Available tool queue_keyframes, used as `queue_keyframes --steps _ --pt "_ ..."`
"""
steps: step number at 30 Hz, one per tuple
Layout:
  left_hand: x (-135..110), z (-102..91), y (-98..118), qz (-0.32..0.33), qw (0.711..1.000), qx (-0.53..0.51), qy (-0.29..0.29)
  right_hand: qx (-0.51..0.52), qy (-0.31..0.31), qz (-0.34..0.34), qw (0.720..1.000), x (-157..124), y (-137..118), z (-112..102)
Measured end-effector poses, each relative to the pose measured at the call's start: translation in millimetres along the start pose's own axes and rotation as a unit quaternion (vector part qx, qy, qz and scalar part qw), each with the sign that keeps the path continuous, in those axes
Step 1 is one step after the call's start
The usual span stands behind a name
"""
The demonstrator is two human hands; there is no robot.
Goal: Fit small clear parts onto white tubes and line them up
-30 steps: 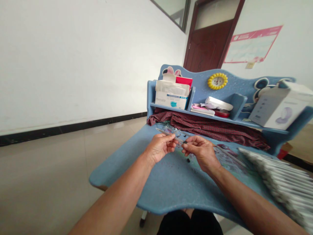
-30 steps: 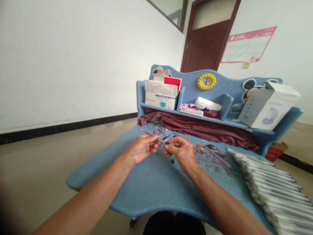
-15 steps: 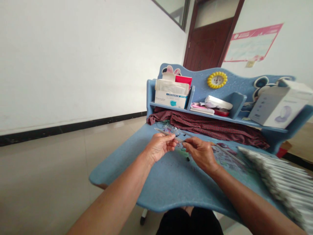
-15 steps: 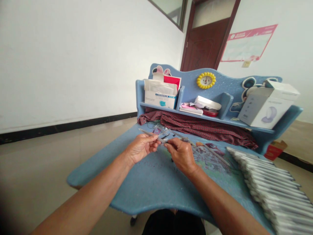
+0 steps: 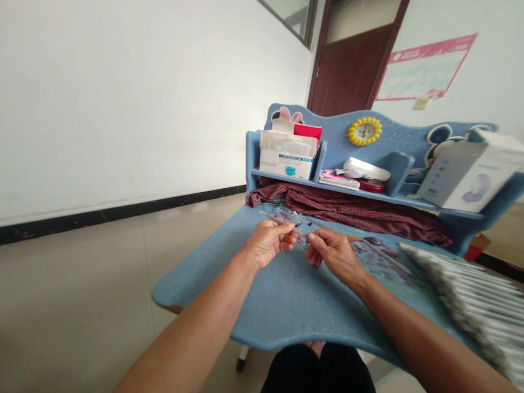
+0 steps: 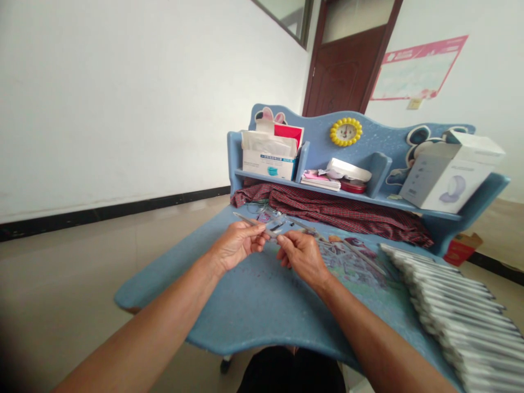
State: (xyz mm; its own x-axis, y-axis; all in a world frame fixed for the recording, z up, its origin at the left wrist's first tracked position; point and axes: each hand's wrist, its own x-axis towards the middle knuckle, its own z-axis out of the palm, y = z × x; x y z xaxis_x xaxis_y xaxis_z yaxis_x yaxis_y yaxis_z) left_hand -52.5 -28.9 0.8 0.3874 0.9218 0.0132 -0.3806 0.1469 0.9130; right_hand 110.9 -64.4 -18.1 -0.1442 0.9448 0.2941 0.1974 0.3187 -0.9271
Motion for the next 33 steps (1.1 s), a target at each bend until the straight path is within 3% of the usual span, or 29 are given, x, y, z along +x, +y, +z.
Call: queue_keyframes --steps 7,11,23,28,33 --pt "-0.1 0.6 -0.3 -0.004 1.0 0.003 0.003 0.006 -0.005 0.003 1.0 -1.1 -3.0 -2.1" --pt "0.6 0.1 -0.8 -0.002 1.0 0.008 -0.002 -0.015 -0.024 0.04 0.999 -1.0 -4.1 -1.8" --pt "0.8 0.4 -1.4 -0.003 1.0 0.013 -0.006 0.012 -0.021 0.024 0.999 -0.9 -1.6 -2.2" --pt "1.3 0.0 -2.7 -0.001 1.0 0.019 -0.008 0.009 -0.048 0.056 0.997 -1.5 -2.4 -1.7" --pt "0.3 -0.9 -3.4 0.006 0.999 0.03 -0.026 0.113 -0.066 0.107 0.986 -3.3 -3.5 -0.1"
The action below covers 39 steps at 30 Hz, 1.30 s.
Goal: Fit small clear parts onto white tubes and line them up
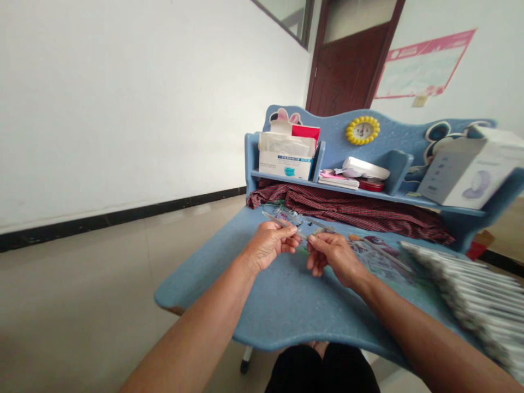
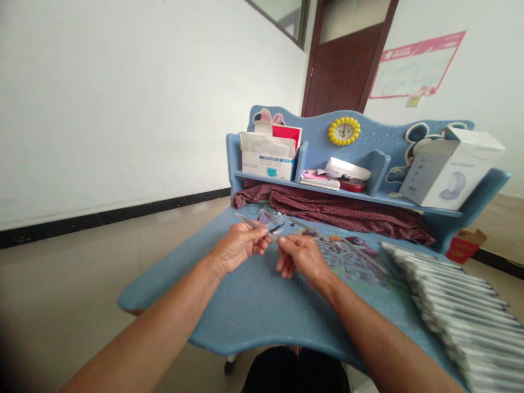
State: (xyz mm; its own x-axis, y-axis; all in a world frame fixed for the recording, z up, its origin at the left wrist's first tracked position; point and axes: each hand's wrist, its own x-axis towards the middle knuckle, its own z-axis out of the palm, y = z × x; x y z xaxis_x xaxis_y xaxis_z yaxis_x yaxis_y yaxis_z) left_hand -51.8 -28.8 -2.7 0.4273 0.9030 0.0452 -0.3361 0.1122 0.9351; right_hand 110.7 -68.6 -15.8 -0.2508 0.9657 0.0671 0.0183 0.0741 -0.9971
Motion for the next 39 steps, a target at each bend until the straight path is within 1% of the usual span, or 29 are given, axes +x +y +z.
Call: queue_keyframes --steps 3,6,10,13,17,20,22,24,26,27,29,30,32,34,36,39 --pt "-1.3 0.1 0.4 0.012 1.0 -0.005 -0.024 0.097 -0.045 0.052 0.993 -1.0 1.1 -1.0" --pt "-3.0 0.8 1.2 0.021 0.999 -0.011 -0.041 0.153 -0.075 0.068 0.983 -1.7 1.4 -3.8" --pt "-4.5 1.0 2.5 0.026 0.998 -0.002 -0.055 0.179 -0.092 0.081 0.976 -1.9 0.0 -6.7" --pt "-4.8 0.5 3.2 0.026 0.998 0.007 -0.063 0.174 -0.098 0.085 0.976 -1.3 -1.0 -6.9" --pt "-6.1 1.0 4.4 0.03 0.997 0.035 -0.065 0.146 -0.087 0.054 0.984 -0.2 -0.3 -7.1" --pt "-7.6 0.8 6.9 0.033 0.995 0.074 -0.057 0.128 -0.07 0.031 0.989 1.1 0.7 -10.3" --pt "-7.4 -1.4 9.2 0.041 0.992 0.111 -0.034 0.125 -0.041 0.016 0.991 2.8 0.9 -14.7" --pt "-5.6 -5.7 10.8 0.06 0.984 0.165 0.008 0.128 0.003 0.009 0.992 5.0 0.8 -20.5" --pt "-2.2 -12.1 10.8 0.081 0.965 0.243 0.06 0.132 0.047 0.014 0.99 7.3 0.8 -27.2" --pt "-0.3 -15.7 10.3 0.089 0.949 0.292 0.084 0.132 0.064 0.018 0.989 8.2 0.9 -30.5" --pt "3.2 -22.8 9.0 0.097 0.907 0.394 0.116 0.13 0.086 0.025 0.987 9.4 1.2 -36.4" --pt "4.6 -25.8 8.5 0.1 0.884 0.44 0.12 0.129 0.092 0.027 0.987 9.8 1.4 -38.9" --pt "6.0 -30.0 8.2 0.102 0.843 0.517 0.111 0.127 0.101 0.027 0.986 10.4 1.7 -42.7" --pt "6.0 -30.6 8.5 0.105 0.805 0.577 0.087 0.124 0.106 0.029 0.986 11.0 2.0 -44.8" --pt "5.2 -27.7 8.3 0.106 0.764 0.633 0.061 0.119 0.104 0.035 0.987 11.7 2.2 -45.6" --pt "3.6 -19.7 6.1 0.099 0.696 0.711 0.031 0.114 0.098 0.039 0.988 12.6 2.3 -45.3"
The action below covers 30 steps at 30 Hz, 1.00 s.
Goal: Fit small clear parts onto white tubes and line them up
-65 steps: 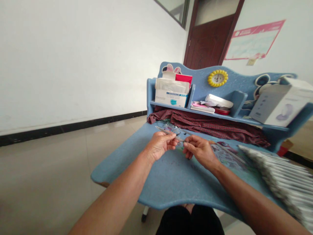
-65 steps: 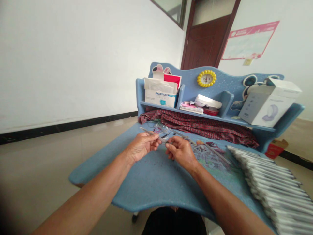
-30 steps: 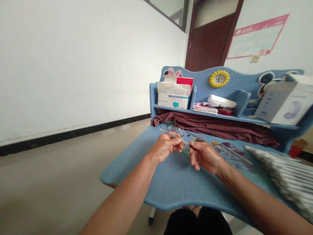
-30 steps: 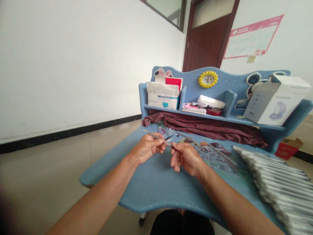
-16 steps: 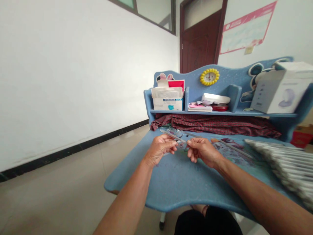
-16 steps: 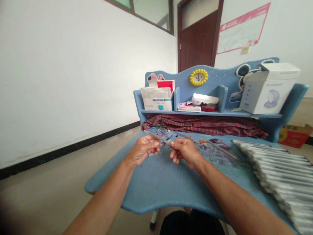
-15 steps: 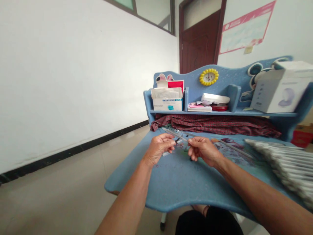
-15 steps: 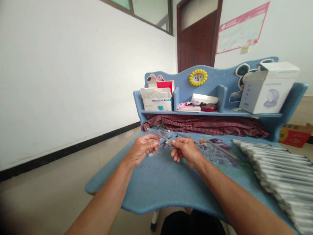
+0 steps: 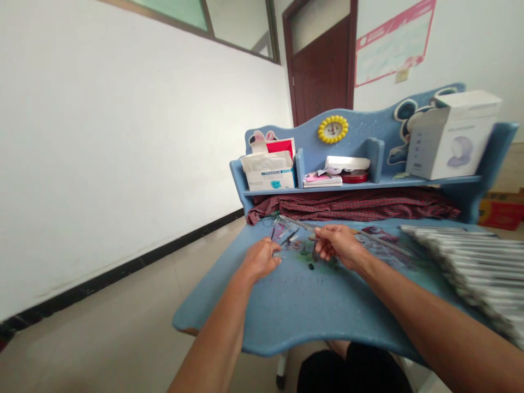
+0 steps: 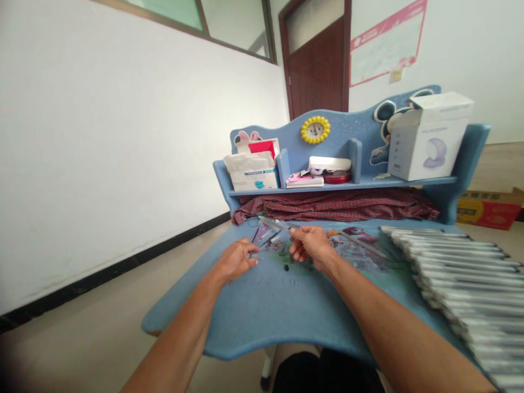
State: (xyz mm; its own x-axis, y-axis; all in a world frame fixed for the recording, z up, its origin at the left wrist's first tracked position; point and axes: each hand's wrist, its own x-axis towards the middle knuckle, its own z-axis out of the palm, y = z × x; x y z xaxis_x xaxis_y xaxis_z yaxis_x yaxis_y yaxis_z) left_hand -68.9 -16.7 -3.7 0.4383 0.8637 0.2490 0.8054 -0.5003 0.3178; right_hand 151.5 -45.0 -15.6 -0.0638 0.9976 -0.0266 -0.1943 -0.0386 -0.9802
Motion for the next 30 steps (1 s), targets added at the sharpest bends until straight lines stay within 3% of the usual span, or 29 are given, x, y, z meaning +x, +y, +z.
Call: queue_keyframes --steps 4,7,12,15,18,22,30 --pt "-0.9 3.0 8.5 0.02 0.996 0.086 -0.031 -0.004 -0.006 0.001 1.0 -0.9 0.0 2.1" --pt "0.2 4.6 8.1 0.022 0.997 0.073 -0.016 -0.006 -0.009 0.006 1.0 -2.1 0.2 3.5" --pt "3.3 4.8 -0.8 -0.016 0.991 -0.122 0.059 -0.002 -0.026 -0.011 1.0 -2.2 1.2 0.4" --pt "3.2 3.1 -3.4 -0.061 0.951 -0.292 0.083 0.0 -0.071 -0.025 0.997 -3.0 1.6 -4.1" --pt "2.1 1.5 -3.0 -0.081 0.909 -0.39 0.125 -0.004 -0.112 -0.025 0.993 -5.0 0.7 -8.0" --pt "2.1 1.4 -3.7 -0.092 0.882 -0.428 0.174 -0.01 -0.115 -0.025 0.993 -7.1 -1.3 -10.6" --pt "4.9 5.2 -10.7 -0.088 0.884 -0.421 0.183 -0.02 -0.105 -0.022 0.994 -5.4 -1.1 -12.6"
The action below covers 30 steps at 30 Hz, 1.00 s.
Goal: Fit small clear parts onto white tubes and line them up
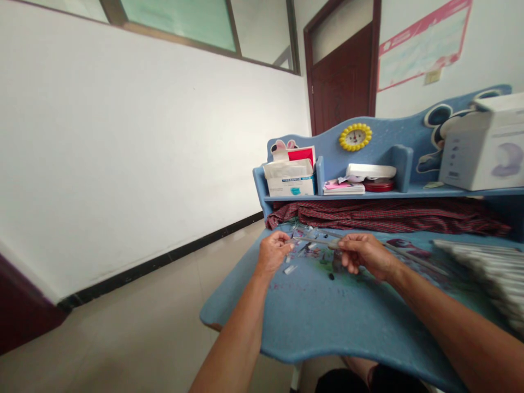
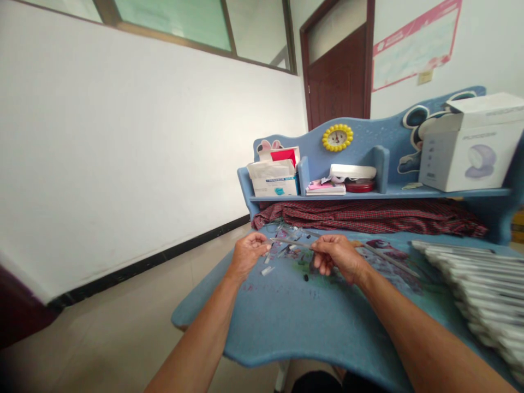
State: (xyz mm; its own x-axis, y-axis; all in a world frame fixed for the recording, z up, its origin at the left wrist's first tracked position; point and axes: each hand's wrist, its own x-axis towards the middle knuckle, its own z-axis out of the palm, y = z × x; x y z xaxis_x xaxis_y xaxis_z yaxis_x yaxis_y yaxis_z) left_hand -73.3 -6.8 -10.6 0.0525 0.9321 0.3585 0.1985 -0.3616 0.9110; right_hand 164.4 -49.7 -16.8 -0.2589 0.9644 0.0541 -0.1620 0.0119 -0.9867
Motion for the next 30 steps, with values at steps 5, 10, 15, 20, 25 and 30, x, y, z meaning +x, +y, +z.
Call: queue_keyframes --steps 5,10,15,20,25,30 --pt "1.0 -0.3 -2.8 0.008 1.0 0.022 0.008 -0.016 0.003 0.004 1.0 -1.0 0.1 0.4" --pt "0.6 -0.2 -3.0 0.015 0.999 0.046 0.003 -0.027 0.013 0.009 1.0 -0.5 0.8 1.0" --pt "-0.6 0.1 -1.2 0.014 0.998 0.059 0.001 -0.035 0.025 0.009 0.999 0.0 2.3 1.7" --pt "-2.6 1.8 0.9 -0.001 0.999 0.032 -0.007 -0.058 0.007 0.004 0.998 0.8 5.1 0.4" --pt "-4.7 1.0 7.8 -0.047 0.995 -0.084 -0.024 -0.068 -0.01 -0.004 0.998 1.1 6.5 -3.2" --pt "-5.3 -2.1 14.6 -0.089 0.965 -0.245 -0.013 -0.051 -0.032 0.01 0.998 0.4 6.5 5.8"
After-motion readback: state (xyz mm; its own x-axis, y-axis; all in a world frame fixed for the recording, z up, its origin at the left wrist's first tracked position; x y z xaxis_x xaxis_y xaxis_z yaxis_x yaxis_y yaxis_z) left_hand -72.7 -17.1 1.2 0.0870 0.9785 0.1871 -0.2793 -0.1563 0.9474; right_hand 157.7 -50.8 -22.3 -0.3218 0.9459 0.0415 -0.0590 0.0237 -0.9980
